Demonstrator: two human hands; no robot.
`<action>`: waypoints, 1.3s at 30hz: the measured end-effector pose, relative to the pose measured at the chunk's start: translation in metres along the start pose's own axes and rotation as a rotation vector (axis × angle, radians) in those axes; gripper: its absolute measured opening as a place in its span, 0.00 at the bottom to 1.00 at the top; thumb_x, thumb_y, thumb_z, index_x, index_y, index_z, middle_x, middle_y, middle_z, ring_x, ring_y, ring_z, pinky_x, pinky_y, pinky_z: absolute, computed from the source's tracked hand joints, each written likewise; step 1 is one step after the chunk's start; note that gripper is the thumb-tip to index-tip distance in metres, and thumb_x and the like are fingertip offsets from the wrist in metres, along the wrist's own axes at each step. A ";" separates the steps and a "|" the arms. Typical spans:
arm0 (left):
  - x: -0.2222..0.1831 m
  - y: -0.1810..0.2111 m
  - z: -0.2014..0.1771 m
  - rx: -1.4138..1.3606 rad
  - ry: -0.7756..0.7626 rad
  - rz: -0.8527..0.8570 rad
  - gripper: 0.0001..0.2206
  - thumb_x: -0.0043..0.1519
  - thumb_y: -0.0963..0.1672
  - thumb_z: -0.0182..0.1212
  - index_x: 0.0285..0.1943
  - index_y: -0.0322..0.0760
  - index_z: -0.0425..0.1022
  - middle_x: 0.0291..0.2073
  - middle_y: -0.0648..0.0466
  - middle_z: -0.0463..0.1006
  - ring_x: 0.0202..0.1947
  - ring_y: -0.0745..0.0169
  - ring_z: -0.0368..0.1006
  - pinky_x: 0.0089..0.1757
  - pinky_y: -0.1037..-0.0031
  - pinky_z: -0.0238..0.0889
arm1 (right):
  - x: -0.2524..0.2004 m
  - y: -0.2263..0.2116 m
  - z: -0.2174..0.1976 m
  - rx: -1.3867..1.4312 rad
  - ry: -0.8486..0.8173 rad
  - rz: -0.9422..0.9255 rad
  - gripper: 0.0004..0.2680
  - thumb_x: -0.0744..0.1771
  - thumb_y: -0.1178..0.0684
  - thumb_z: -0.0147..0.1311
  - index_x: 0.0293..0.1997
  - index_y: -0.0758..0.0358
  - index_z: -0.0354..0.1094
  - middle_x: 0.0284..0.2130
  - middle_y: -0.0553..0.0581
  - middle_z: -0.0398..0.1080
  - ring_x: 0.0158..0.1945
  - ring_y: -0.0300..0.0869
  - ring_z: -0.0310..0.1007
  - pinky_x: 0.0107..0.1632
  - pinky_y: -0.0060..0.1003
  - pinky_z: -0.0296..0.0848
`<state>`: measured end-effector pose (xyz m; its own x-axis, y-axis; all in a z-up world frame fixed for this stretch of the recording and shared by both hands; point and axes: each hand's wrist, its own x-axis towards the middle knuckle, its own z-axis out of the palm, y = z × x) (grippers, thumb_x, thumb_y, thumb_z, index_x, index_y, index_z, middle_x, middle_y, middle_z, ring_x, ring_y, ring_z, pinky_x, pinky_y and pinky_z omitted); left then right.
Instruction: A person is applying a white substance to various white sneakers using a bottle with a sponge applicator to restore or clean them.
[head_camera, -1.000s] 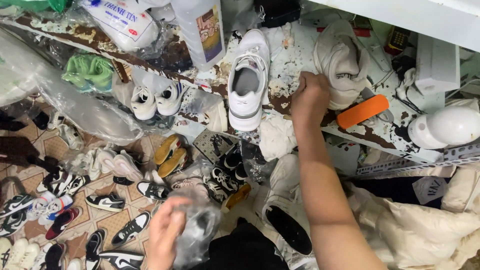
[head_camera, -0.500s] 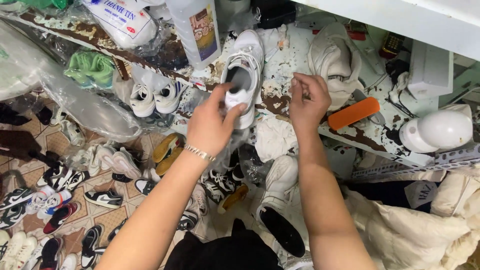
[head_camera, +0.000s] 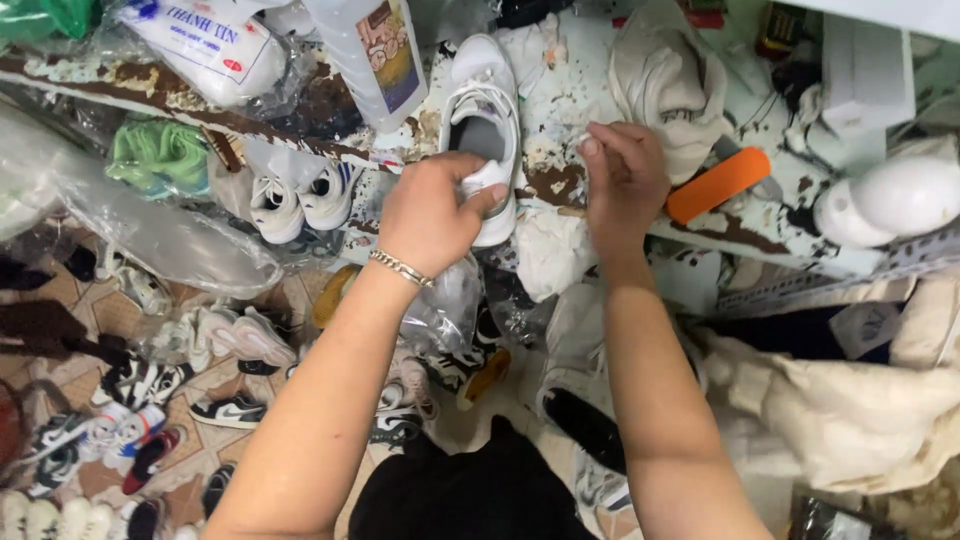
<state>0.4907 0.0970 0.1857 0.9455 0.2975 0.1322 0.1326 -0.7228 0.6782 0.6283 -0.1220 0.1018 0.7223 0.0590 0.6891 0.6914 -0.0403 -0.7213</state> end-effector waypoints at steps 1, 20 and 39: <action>0.005 -0.003 0.000 -0.049 -0.032 -0.036 0.16 0.71 0.51 0.79 0.63 0.46 0.96 0.51 0.48 0.96 0.58 0.29 0.91 0.54 0.41 0.85 | -0.007 -0.014 0.007 0.064 0.035 -0.005 0.04 0.80 0.59 0.70 0.62 0.66 0.86 0.50 0.63 0.83 0.48 0.43 0.87 0.54 0.46 0.88; -0.006 0.012 -0.007 -0.264 -0.038 -0.115 0.12 0.73 0.49 0.78 0.60 0.43 0.96 0.48 0.43 0.95 0.59 0.28 0.91 0.56 0.47 0.83 | -0.034 -0.029 0.067 0.251 0.030 0.020 0.03 0.77 0.62 0.68 0.51 0.71 0.83 0.59 0.71 0.82 0.65 0.63 0.88 0.68 0.60 0.86; -0.009 0.021 -0.001 -0.181 0.007 -0.149 0.10 0.75 0.48 0.77 0.60 0.43 0.96 0.46 0.44 0.93 0.57 0.28 0.91 0.56 0.46 0.82 | -0.024 -0.046 0.057 0.153 -0.129 0.064 0.04 0.78 0.64 0.65 0.48 0.67 0.81 0.64 0.68 0.84 0.70 0.67 0.86 0.70 0.63 0.84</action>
<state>0.4843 0.0799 0.1998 0.9173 0.3973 0.0256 0.2143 -0.5469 0.8093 0.5786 -0.0648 0.1144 0.7499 0.1892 0.6339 0.6268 0.1034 -0.7723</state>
